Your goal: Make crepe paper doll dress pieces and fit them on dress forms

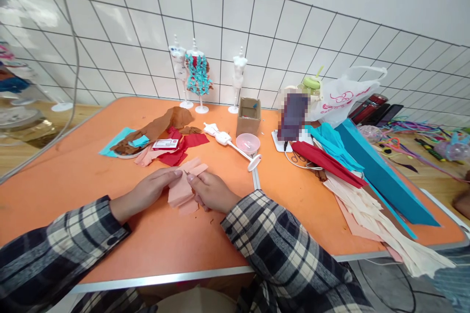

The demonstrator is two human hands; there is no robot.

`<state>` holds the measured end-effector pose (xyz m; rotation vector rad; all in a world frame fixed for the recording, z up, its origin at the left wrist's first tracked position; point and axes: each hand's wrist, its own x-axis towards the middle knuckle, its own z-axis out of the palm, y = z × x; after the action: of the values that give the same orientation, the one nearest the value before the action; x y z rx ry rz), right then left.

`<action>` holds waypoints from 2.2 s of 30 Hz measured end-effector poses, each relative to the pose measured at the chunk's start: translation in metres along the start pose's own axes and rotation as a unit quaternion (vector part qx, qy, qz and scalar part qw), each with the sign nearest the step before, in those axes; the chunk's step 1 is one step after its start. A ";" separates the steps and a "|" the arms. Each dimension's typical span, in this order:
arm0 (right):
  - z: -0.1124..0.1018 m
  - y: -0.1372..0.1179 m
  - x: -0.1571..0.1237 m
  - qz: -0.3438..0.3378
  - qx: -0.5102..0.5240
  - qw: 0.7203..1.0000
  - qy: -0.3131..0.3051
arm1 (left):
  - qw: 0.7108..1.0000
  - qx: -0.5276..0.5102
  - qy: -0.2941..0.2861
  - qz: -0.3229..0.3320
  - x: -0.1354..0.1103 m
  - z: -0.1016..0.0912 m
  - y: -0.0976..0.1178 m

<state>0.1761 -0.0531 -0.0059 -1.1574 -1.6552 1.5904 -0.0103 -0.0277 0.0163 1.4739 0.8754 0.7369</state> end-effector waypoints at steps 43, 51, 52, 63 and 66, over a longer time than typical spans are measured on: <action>0.003 -0.001 -0.001 -0.020 0.039 0.999 0.002 | 0.998 0.048 -0.020 0.020 0.000 0.002 -0.007; 0.002 -0.001 -0.002 -0.023 0.028 0.999 -0.018 | 0.999 0.039 -0.036 0.012 0.001 0.000 -0.009; 0.002 -0.001 -0.003 -0.025 0.023 0.999 -0.018 | 0.999 0.032 -0.029 0.009 0.001 -0.001 -0.008; 0.001 -0.003 -0.004 -0.054 0.020 0.998 -0.032 | 0.999 0.028 -0.035 0.021 0.001 0.000 -0.007; 0.000 -0.002 -0.004 -0.055 0.024 0.998 -0.034 | 0.999 0.040 -0.032 0.018 0.000 0.000 -0.006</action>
<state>0.1772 -0.0564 -0.0037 -0.9815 -1.6835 1.6079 -0.0109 -0.0278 0.0100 1.5788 0.8394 0.6834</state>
